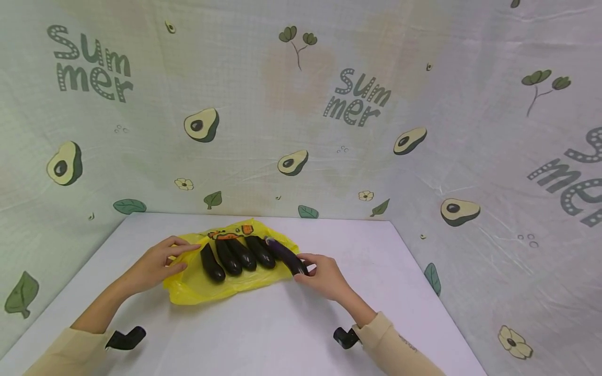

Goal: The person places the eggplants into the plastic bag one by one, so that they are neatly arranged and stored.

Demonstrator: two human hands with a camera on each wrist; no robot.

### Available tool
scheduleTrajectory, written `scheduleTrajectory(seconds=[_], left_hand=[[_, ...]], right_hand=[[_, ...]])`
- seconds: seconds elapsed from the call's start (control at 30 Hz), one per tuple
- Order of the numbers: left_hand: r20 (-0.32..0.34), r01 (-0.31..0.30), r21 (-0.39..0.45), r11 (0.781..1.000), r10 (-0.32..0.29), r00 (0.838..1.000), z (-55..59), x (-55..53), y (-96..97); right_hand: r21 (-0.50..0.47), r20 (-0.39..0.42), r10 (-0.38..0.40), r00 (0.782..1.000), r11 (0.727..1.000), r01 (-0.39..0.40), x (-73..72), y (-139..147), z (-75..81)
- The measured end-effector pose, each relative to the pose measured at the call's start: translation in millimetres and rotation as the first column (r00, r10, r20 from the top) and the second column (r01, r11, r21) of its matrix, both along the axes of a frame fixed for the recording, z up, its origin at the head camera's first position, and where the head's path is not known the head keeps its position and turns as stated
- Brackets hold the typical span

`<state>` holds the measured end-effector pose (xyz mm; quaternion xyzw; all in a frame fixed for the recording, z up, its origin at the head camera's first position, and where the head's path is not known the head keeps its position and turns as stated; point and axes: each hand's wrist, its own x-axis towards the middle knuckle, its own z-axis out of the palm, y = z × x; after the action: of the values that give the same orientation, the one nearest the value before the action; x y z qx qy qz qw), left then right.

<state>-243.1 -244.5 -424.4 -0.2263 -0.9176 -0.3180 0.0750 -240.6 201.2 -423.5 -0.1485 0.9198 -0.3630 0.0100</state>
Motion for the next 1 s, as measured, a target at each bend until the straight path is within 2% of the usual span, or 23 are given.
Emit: scheduleTrajectory(seconds=[0.47,1.0], left_hand=[[-0.006,0.006,-0.005,1.000,-0.006,1.000,0.4,-0.2,1.0],[-0.011,0.017,0.007,1.000,-0.017,1.000,0.9,0.8,0.1]], right_hand=[[-0.033,0.005,0.149,0.989,0.988,-0.149,5.4,-53,-3.9],[-0.105,-0.023,0.205,0.978,0.973,-0.207,8.7,-110,-12.2]])
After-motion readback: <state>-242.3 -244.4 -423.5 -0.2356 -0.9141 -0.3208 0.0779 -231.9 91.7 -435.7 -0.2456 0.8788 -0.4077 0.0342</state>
